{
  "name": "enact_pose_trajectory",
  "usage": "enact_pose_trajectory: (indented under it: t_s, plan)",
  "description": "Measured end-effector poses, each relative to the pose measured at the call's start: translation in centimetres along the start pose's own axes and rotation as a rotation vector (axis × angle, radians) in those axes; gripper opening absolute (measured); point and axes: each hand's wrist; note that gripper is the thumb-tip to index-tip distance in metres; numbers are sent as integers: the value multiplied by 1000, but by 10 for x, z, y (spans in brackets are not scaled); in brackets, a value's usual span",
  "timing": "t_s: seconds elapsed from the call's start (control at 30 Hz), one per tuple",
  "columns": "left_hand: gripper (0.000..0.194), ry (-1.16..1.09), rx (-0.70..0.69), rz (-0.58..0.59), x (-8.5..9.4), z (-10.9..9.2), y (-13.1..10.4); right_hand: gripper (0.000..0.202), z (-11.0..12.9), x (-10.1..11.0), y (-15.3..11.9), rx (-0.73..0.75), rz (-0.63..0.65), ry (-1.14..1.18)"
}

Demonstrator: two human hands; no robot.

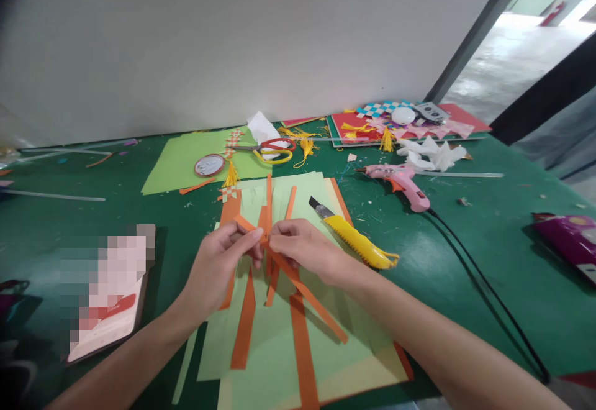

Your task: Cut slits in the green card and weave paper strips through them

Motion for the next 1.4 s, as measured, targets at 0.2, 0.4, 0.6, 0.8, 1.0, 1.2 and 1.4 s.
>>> enact_pose_trajectory:
  t_s: [0.2,0.4,0.6,0.8,1.0,1.2,1.4]
  plan:
    - [29,21,-42,-7,5,3,7,12,2,1,0,7,-15,7]
    - [33,117,1,142,-4,0,0,17,2,2,-1,40,16,58]
    - [30,198,-75,55,-1,-3,0,14,3,2,-1,22,5,43]
    - [32,228,-152,-84,5,-5,5,12,4,3,-2,15,-9,36]
    - [30,196,-95,73,-2,2,0,14,3,2,-3,2,4,70]
    - [33,269,-120,-61,7,-5,4,12,6,2,-2,-7,-4,42]
    - [30,233,-108,-20,4,-6,4,13,6,2,-3,-21,-12,49]
Point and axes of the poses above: each hand's wrist, its own y-axis towards the middle knuckle, its own x-axis out of the back of the hand, z = x × y, and after that the axes turned 9 degrees about y, right-handed
